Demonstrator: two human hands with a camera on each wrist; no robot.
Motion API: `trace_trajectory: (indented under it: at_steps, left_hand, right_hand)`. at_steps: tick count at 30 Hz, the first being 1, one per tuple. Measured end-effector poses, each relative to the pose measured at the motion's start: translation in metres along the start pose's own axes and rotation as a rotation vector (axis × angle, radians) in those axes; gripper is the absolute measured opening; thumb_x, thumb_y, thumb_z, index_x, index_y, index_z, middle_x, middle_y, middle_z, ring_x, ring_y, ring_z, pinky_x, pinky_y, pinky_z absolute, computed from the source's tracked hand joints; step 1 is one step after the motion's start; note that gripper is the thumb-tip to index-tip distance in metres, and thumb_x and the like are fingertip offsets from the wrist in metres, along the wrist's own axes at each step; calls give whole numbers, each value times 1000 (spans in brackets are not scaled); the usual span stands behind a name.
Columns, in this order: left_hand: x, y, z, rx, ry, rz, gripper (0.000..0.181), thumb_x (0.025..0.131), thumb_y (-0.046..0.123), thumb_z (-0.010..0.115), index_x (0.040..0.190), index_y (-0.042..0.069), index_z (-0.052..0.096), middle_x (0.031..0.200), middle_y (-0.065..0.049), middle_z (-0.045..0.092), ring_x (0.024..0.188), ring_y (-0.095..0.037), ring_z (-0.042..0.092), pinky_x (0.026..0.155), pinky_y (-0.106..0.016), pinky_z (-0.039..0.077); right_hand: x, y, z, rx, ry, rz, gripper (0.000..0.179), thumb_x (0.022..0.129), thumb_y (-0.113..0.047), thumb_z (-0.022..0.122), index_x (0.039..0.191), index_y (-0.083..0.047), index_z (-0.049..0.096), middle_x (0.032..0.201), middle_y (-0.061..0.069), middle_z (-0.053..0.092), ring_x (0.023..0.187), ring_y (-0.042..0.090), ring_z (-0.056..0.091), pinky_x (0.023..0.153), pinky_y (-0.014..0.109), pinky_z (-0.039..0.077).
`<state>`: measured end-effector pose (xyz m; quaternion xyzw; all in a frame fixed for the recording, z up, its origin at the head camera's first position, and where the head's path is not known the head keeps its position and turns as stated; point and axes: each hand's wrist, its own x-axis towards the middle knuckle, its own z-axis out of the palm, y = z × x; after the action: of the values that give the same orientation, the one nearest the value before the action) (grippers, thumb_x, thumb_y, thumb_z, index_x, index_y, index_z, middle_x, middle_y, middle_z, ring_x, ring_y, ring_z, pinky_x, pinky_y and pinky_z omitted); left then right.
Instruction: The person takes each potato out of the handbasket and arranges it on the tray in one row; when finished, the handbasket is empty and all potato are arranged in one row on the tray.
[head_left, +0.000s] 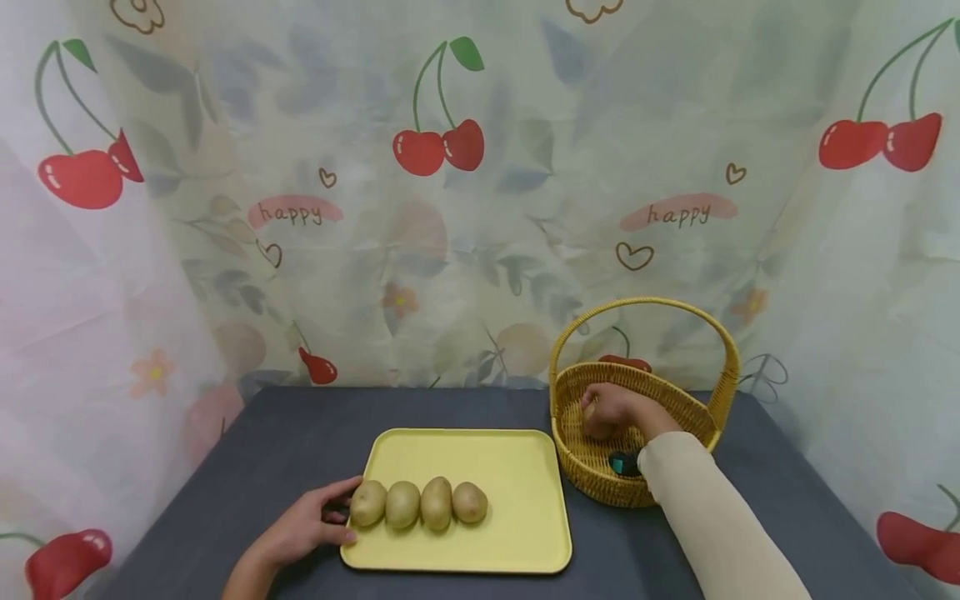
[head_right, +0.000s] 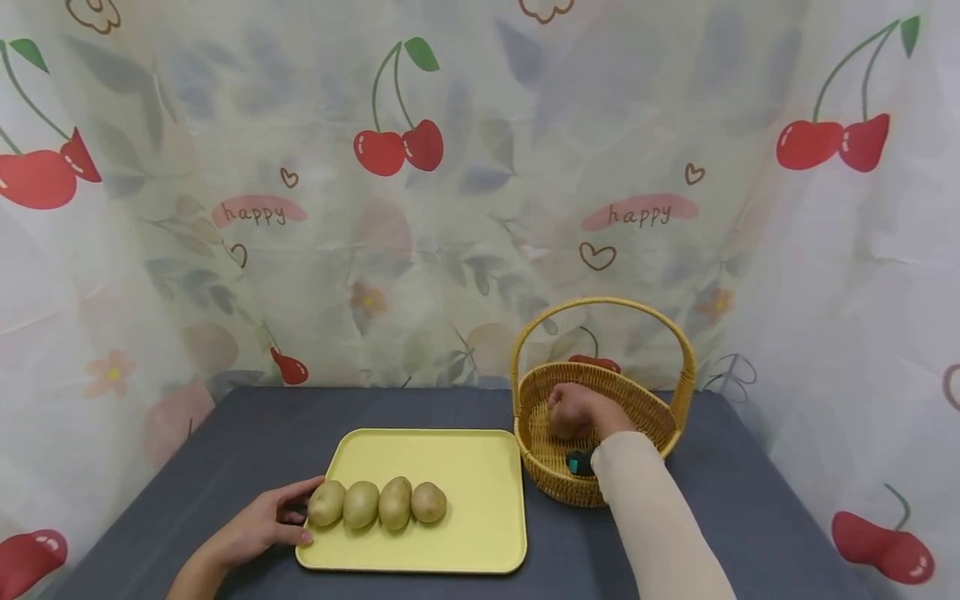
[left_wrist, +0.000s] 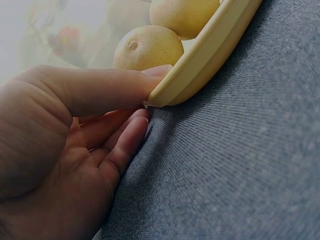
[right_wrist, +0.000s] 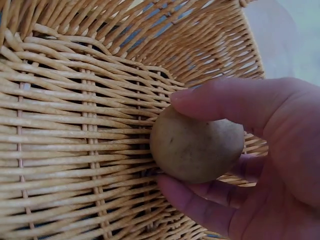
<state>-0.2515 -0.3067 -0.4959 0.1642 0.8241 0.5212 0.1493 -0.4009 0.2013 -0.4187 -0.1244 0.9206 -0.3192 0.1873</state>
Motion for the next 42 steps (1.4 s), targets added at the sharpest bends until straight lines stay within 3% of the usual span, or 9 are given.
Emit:
trace_trajectory:
  at_steps: [5,12,20,32,38,42]
  left_hand:
    - [0,-1,-1,3,-8,1,81,84,12,76,147,-11,31,135,-29,48,107,-29,56,80,-29,49]
    - [2,-2,0,-16,-9,-10,82,84,12,76,147,-11,30,137,-30,46,105,-27,57,80,-31,49]
    - [4,-2,0,-29,-15,-7,83,83,11,77,147,-11,29,138,-30,45,105,-27,58,80,-32,50]
    - [4,-6,3,-23,-15,8,84,82,11,78,146,-13,30,133,-29,50,105,-28,58,80,-30,50]
    - [2,-4,2,0,4,6,84,81,12,79,146,-13,31,137,-32,45,106,-29,57,80,-29,49]
    - [3,-3,1,9,2,6,83,82,12,78,146,-12,32,139,-33,42,106,-29,57,80,-29,49]
  right_hand:
    - [-2,4,-5,26,28,-48,33,78,-3,71,106,-2,54,101,16,51,78,27,53,61,40,49]
    - [-14,7,-12,161,33,-139,38,80,-2,70,114,2,54,104,18,50,83,28,53,66,48,51]
    - [-42,-1,-10,158,101,-243,42,80,-3,70,119,3,55,104,18,53,80,27,53,67,49,49]
    - [-83,-16,19,129,201,-405,45,79,-7,76,118,-4,57,111,14,52,83,25,55,66,38,49]
    - [-92,-21,35,209,273,-492,48,79,-7,78,124,-6,59,122,15,51,94,28,57,72,37,50]
    - [-97,-27,47,244,280,-543,49,80,-7,78,125,-5,59,123,16,51,99,30,57,74,36,51]
